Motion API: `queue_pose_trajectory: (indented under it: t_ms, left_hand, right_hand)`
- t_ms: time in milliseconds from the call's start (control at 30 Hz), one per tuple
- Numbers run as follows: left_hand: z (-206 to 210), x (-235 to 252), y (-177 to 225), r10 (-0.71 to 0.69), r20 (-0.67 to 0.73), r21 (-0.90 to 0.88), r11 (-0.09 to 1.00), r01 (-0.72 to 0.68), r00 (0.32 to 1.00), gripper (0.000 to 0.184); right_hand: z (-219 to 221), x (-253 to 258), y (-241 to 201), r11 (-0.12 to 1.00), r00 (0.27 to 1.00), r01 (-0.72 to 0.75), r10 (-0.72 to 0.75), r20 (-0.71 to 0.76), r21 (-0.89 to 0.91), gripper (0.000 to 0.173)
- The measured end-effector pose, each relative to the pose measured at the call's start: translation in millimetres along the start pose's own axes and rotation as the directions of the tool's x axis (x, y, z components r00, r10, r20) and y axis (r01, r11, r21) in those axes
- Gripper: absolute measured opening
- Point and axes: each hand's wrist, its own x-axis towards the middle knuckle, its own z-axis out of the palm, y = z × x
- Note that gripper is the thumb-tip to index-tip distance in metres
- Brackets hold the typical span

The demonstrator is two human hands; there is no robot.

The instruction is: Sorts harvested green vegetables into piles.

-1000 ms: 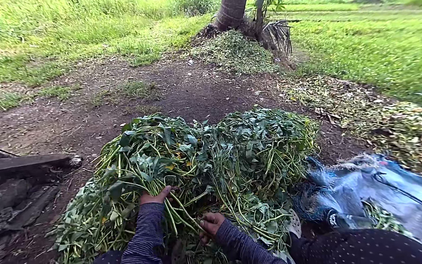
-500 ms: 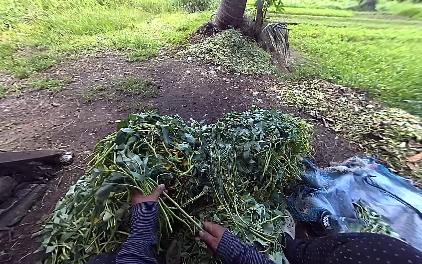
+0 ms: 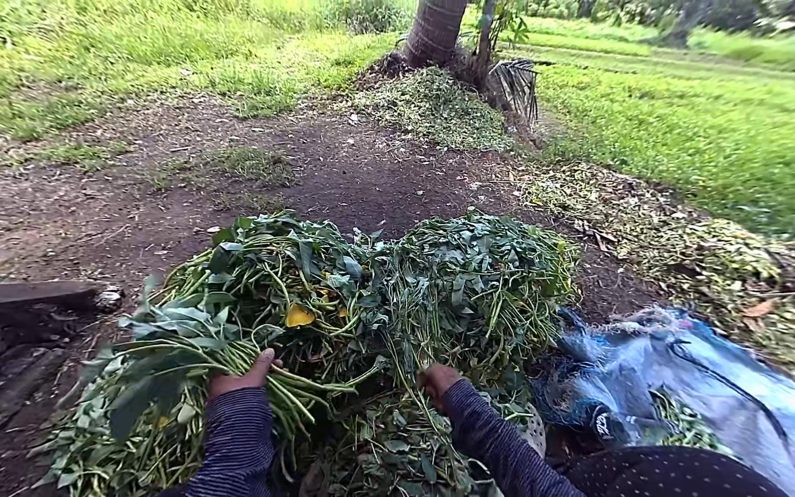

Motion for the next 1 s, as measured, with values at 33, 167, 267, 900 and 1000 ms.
queue_pose_trajectory:
  t_ms: [33, 167, 267, 900, 1000]
  left_hand:
    - [1, 2, -4, -0.011, 0.046, 0.042, 0.999, 0.009, 0.999, 0.069]
    - [26, -5, -20, -0.084, 0.189, 0.134, 0.989, 0.059, 0.978, 0.071]
    - [46, -22, -32, -0.228, 0.287, 0.131, 0.972, 0.197, 0.931, 0.072]
    - [81, -69, -45, -0.199, 0.577, 0.434, 0.896, -0.091, 0.792, 0.089]
    - [76, -73, -39, -0.149, 0.57, 0.438, 0.887, -0.145, 0.808, 0.088]
  right_hand:
    - [11, -5, 2, 0.952, 0.992, 0.046, -0.006, 0.13, -0.302, 0.054]
    - [23, 42, 32, 0.751, 0.979, 0.2, -0.177, 0.1, -0.63, 0.054]
    - [33, 67, 38, 0.691, 0.999, 0.002, -0.04, -0.035, -0.723, 0.064]
    - [50, -6, 34, 0.883, 0.937, -0.178, 0.018, 0.348, 0.434, 0.071]
    - [61, -6, 28, 0.858, 0.964, -0.128, -0.012, 0.267, 0.498, 0.055]
